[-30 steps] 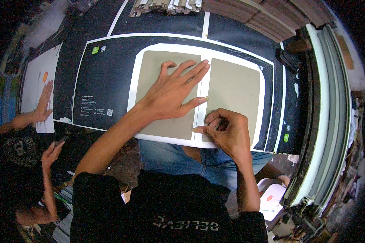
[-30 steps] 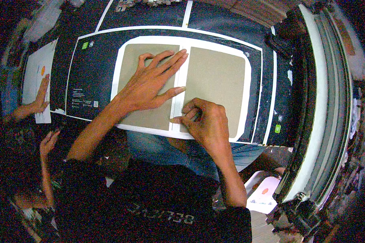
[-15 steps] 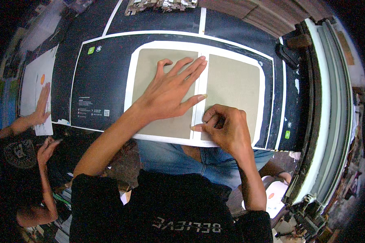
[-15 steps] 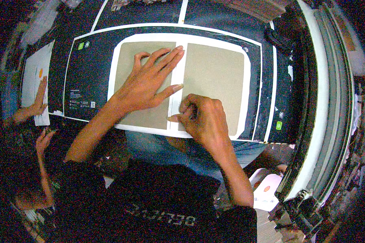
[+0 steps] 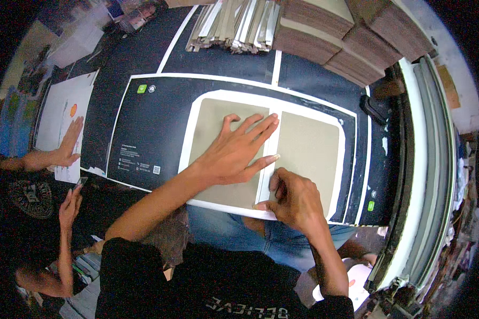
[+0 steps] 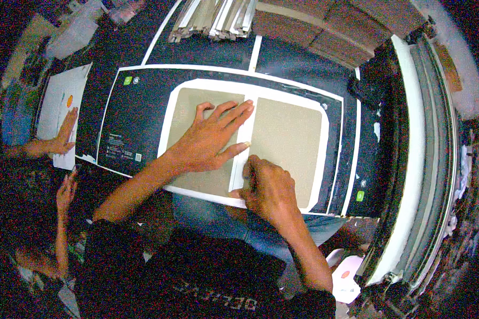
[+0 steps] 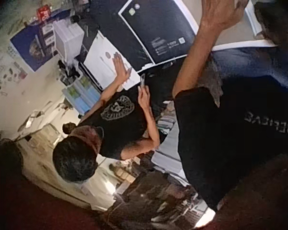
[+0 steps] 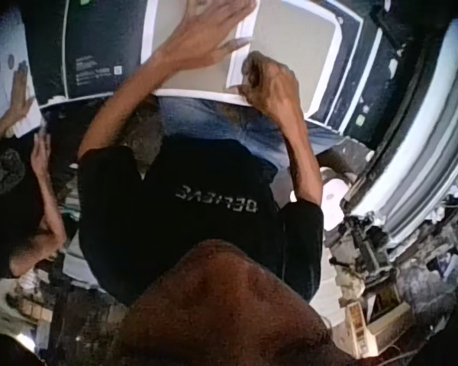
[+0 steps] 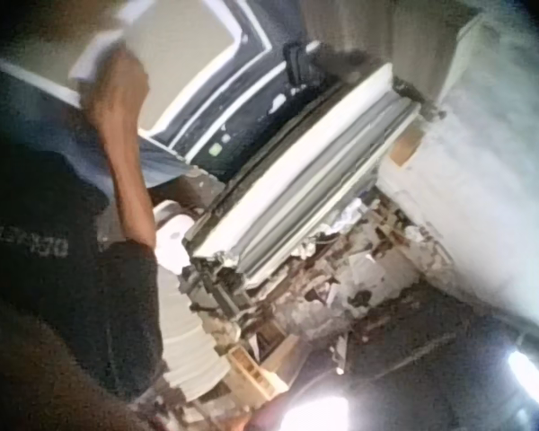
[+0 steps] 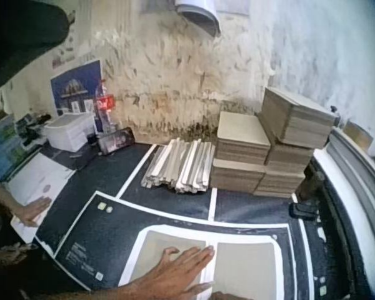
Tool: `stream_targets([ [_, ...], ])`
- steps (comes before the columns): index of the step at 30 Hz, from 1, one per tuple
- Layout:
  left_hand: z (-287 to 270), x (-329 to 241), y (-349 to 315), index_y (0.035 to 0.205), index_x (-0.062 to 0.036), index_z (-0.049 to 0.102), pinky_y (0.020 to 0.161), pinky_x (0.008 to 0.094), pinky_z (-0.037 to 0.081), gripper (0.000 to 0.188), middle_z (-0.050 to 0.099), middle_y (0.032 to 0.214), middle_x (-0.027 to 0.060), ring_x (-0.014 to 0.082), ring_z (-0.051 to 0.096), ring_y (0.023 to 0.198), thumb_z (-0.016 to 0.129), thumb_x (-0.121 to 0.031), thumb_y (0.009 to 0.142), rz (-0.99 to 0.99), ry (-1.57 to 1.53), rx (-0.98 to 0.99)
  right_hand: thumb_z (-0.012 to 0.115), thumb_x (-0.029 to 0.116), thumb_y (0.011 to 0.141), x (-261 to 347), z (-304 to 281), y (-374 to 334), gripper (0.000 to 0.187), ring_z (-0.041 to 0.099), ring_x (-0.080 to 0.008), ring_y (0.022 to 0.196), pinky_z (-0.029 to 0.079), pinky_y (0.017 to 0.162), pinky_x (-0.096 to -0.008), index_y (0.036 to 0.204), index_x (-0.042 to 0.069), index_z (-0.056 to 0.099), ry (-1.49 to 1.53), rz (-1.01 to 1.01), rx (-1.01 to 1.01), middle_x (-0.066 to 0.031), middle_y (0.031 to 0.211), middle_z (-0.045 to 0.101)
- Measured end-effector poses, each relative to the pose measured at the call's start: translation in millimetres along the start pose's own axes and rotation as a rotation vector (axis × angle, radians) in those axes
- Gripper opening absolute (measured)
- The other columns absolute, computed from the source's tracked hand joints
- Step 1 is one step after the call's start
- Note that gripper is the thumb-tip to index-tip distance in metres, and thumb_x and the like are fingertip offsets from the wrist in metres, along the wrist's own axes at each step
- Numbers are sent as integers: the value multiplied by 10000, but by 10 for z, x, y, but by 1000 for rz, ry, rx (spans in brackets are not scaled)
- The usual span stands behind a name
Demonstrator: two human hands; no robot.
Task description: The person assembles book covers by applying glue to large white sheets using a roller machine, placing two gray cardboard panels onto the glued surface, and then applying a white spine strip between them.
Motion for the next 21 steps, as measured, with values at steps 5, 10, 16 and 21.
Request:
stream_targets([
  [5,-16,-44,24,1554,0,306,1098,599,272,730,327,1617,142,327,386,1402,532,-428,1008,-4,-22,-14,971,249,594,-13,7,-12,480,691,-248,686,534,640,-383,862,76,612,-30,-9,-49,-87,726,681],
  [10,-47,-27,6,1504,73,351,1095,601,280,717,361,1578,198,356,394,1394,495,-443,1027,12,-16,-36,942,274,631,3,2,11,475,698,-352,779,532,693,-467,905,82,605,-32,25,8,-131,802,694],
  [16,36,-30,-17,1502,95,334,1101,610,272,751,374,1558,250,388,421,1382,442,-487,1040,1,-49,-83,913,287,678,84,12,-81,455,695,-405,861,531,747,-515,970,85,627,-21,6,-18,-154,864,700],
  [21,56,-85,33,1521,79,321,1118,595,269,789,375,1567,243,390,421,1392,406,-540,1039,36,-22,-94,815,138,812,0,-233,-201,231,711,-273,752,562,733,-385,996,50,706,303,6,-223,-143,828,731],
])
Point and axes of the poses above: each hand's wrist, its own y-axis towards the middle knuckle, its own z-axis out of the palm, x = y × z, the point moved 2 cm from there along y, towards the middle knuckle
